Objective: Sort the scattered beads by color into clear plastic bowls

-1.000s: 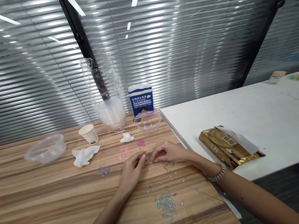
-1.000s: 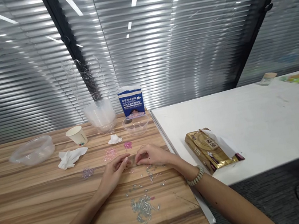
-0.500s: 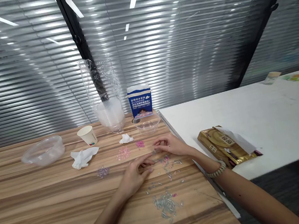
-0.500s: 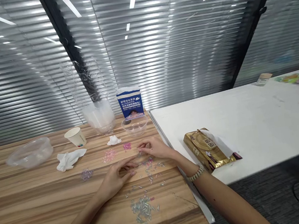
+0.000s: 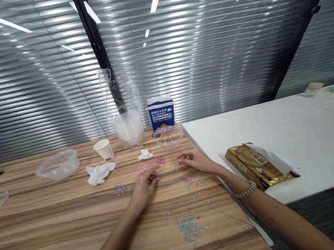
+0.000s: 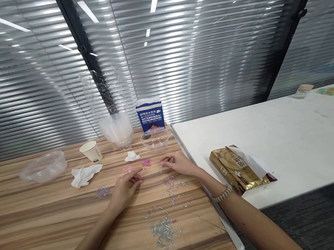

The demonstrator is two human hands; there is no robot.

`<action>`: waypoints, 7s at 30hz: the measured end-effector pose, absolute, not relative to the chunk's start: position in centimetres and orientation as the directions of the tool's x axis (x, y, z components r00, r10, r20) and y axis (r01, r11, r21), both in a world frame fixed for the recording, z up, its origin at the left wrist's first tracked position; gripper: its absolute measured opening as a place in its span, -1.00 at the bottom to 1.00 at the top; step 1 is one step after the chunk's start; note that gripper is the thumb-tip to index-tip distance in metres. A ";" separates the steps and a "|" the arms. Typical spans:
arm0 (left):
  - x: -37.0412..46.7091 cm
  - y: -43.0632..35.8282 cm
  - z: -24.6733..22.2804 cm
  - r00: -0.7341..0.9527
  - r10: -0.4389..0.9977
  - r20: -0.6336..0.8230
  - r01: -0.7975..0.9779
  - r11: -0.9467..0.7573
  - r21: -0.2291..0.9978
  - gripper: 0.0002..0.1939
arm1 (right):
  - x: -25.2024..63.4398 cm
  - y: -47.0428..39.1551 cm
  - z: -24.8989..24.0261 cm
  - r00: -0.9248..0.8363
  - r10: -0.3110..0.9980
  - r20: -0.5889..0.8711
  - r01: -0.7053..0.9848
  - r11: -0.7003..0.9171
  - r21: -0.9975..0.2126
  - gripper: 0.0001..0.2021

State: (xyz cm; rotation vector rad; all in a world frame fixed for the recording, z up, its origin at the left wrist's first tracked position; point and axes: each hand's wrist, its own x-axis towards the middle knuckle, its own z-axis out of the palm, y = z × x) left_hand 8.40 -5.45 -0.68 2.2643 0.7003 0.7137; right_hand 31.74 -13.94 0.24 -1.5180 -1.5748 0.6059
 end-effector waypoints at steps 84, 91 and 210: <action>8.7 0.0 -1.5 0.638 0.635 0.435 0.382 -0.752 0.537 -0.86 | 32.2 -13.8 0.4 0.150 0.967 0.206 0.555 0.090 -0.827 -0.70; 8.5 0.2 -1.6 0.600 0.661 0.450 0.419 -0.739 0.527 -0.79 | 32.9 -13.9 0.6 0.126 0.969 0.210 0.562 0.105 -0.820 -0.74; 6.0 -2.3 3.0 0.771 0.510 0.381 0.414 -0.856 0.309 -0.80 | 24.6 -6.8 2.4 -0.427 0.855 0.294 0.557 0.505 -0.660 -0.77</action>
